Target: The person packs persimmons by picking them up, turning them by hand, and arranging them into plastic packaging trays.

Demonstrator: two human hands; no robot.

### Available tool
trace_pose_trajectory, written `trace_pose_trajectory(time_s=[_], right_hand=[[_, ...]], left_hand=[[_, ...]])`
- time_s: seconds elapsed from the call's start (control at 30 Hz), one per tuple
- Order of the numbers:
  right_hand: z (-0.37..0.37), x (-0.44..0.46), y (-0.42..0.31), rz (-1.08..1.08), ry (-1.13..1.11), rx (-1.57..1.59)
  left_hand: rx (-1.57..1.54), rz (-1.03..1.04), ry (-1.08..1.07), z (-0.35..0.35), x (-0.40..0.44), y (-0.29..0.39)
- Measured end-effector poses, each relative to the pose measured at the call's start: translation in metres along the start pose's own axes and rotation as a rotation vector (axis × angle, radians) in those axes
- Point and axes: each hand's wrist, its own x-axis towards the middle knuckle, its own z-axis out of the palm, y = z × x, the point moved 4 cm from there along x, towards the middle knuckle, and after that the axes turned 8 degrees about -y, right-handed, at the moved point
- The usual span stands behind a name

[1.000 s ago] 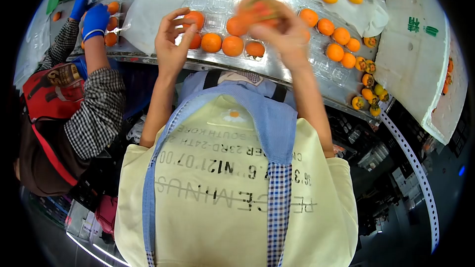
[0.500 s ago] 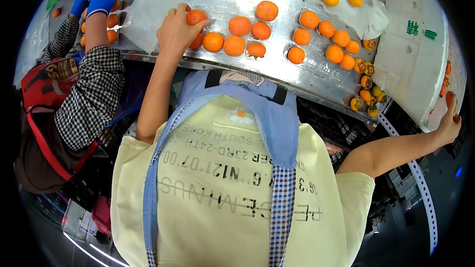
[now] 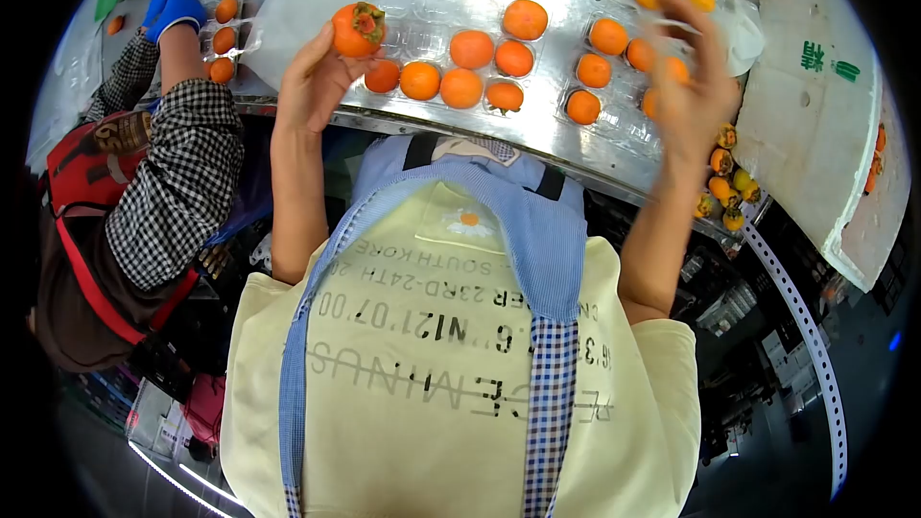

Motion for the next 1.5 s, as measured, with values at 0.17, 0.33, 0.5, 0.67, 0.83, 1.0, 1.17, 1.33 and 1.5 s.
trace_pose_trajectory(time_s=[0.17,0.33,0.5,0.67,0.83,1.0,1.17,1.33,1.5], right_hand=[[0.103,-0.01,-0.025,0.046,-0.434,0.232],[0.132,-0.015,-0.046,-0.027,-0.539,0.267],[0.13,-0.022,-0.044,-0.016,-0.482,0.268],[0.06,-0.012,-0.027,0.061,-0.245,0.129],[-0.174,0.027,-0.051,-0.222,0.48,-0.383],[-0.29,0.034,-0.075,0.084,0.679,-1.139],[-0.303,0.044,-0.049,-0.19,0.523,-1.347],[-0.148,0.026,-0.013,-0.162,0.396,-0.722],[-0.052,0.012,0.02,-0.044,0.115,-0.494]], left_hand=[[-0.459,-0.031,-0.275,0.033,-0.003,-0.013],[-0.481,-0.077,-0.424,0.063,-0.002,-0.015],[-0.367,-0.168,-0.277,0.077,-0.005,-0.018],[-0.283,-0.172,-0.403,0.06,0.002,-0.029],[0.223,-0.131,-0.013,0.026,-0.001,-0.021],[0.842,0.039,0.106,0.028,0.011,-0.036],[1.468,0.382,0.008,0.062,0.033,-0.045],[1.707,0.337,-0.078,0.074,0.043,-0.048],[1.725,0.447,-0.129,0.076,0.045,-0.041]])
